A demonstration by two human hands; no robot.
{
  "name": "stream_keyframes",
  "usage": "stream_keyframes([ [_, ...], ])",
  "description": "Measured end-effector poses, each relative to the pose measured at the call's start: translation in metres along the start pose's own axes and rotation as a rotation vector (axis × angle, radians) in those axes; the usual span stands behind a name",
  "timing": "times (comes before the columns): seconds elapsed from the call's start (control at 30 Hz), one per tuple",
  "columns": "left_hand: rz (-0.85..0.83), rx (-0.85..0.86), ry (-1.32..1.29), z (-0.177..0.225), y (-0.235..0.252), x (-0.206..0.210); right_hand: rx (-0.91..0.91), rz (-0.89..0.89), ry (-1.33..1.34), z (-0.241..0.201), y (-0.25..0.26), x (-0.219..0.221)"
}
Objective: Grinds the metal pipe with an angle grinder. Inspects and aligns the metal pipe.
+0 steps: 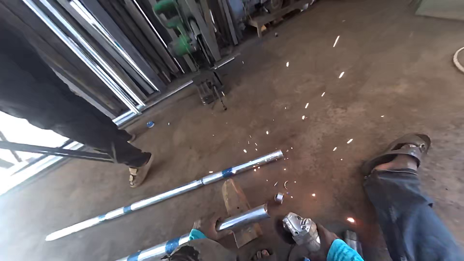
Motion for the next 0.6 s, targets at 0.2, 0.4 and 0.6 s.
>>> stream_keyframes([
  [0.2, 0.328, -0.042, -0.256, 0.030, -0.056, -0.017, -0.078, 0.025, 0.132, -0.025, 0.003, 0.003],
  [0.4, 0.120, 0.000, -0.152, -0.002, -0.007, 0.001, -0.081, 0.047, 0.182, -0.010, 0.010, 0.012],
  [0.6, 0.127, -0.129, -0.155, -0.010, 0.004, -0.003, -0.134, 0.109, 0.301, -0.001, 0.010, 0.007],
])
Point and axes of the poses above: each hand's wrist, its own y-axis towards the middle knuckle, its own x-axis out of the palm, z = x × y, the point moved 9 cm from there along y, towards the middle knuckle, and after that the axes turned 4 degrees about -x, right-handed, at the moved point
